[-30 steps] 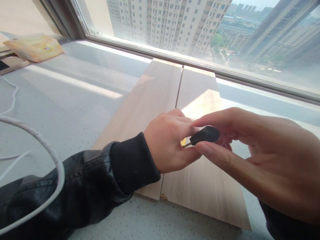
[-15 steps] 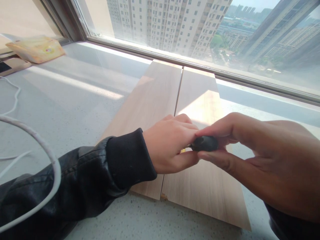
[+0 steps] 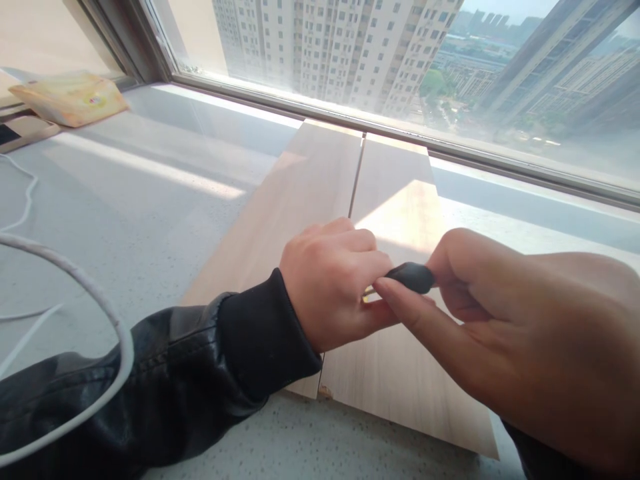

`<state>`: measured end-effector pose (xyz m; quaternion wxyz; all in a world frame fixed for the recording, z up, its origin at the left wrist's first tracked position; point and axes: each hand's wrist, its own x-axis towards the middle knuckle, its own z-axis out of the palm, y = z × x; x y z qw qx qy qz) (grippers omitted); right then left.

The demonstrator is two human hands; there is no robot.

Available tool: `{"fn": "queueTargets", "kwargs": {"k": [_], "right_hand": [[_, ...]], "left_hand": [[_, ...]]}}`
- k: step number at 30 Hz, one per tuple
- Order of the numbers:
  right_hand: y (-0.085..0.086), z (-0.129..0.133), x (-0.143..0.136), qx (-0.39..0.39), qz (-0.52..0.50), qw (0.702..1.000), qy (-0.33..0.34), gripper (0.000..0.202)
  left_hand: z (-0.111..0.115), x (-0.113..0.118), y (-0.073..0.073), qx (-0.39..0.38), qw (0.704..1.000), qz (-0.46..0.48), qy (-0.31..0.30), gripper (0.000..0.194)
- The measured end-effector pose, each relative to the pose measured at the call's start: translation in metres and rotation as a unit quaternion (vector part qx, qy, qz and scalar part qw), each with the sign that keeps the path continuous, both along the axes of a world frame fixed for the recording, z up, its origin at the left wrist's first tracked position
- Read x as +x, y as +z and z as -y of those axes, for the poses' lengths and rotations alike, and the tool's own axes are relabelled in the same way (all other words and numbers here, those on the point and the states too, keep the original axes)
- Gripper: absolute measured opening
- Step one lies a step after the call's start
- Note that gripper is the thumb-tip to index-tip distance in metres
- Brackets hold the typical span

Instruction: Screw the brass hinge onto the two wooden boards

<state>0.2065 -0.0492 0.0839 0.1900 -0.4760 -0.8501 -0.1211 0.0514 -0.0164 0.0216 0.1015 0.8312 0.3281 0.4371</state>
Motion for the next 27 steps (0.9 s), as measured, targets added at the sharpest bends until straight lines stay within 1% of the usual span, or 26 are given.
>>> {"fn": "queueTargets", "kwargs": {"k": [2, 4, 7, 9, 10, 12, 15, 19, 22, 24, 27], "right_hand": [[0.000, -0.001, 0.000, 0.003, -0.005, 1.000, 0.008, 0.038], [0.001, -0.003, 0.003, -0.023, -0.032, 0.999, 0.030, 0.038], [0.006, -0.003, 0.010, -0.105, -0.083, 0.988, 0.074, 0.022], [0.009, -0.003, 0.014, -0.163, -0.101, 0.974, 0.121, 0.019], [0.009, -0.002, 0.015, -0.179, -0.104, 0.968, 0.139, 0.019], [0.009, -0.001, 0.016, -0.181, -0.098, 0.967, 0.149, 0.015], [0.004, 0.003, 0.015, -0.145, -0.068, 0.979, 0.126, 0.007], [-0.003, 0.009, 0.015, -0.097, -0.055, 0.988, 0.105, 0.007], [-0.006, 0.011, 0.014, -0.066, -0.045, 0.994, 0.075, 0.010], [-0.007, 0.010, 0.011, -0.063, -0.058, 0.994, 0.065, 0.014], [-0.009, 0.006, 0.003, -0.092, -0.092, 0.990, 0.062, 0.022]], "left_hand": [[-0.001, -0.001, -0.002, -0.026, 0.999, 0.015, -0.042, 0.033], [-0.003, -0.002, -0.003, -0.042, 0.995, 0.021, -0.085, 0.029], [-0.005, -0.003, -0.004, -0.071, 0.987, 0.014, -0.143, 0.018], [-0.007, -0.003, -0.004, -0.086, 0.979, 0.003, -0.188, 0.010], [-0.008, -0.003, -0.004, -0.091, 0.974, -0.003, -0.207, 0.010], [-0.010, -0.003, -0.003, -0.103, 0.967, -0.017, -0.231, 0.014], [-0.013, -0.005, 0.000, -0.126, 0.960, -0.036, -0.249, 0.017], [-0.015, -0.006, 0.002, -0.127, 0.948, -0.051, -0.287, 0.021], [-0.016, -0.005, 0.000, -0.119, 0.951, -0.043, -0.282, 0.027], [-0.015, -0.005, -0.002, -0.106, 0.963, -0.036, -0.245, 0.027], [-0.012, -0.005, -0.002, -0.074, 0.982, -0.023, -0.172, 0.022]]}}
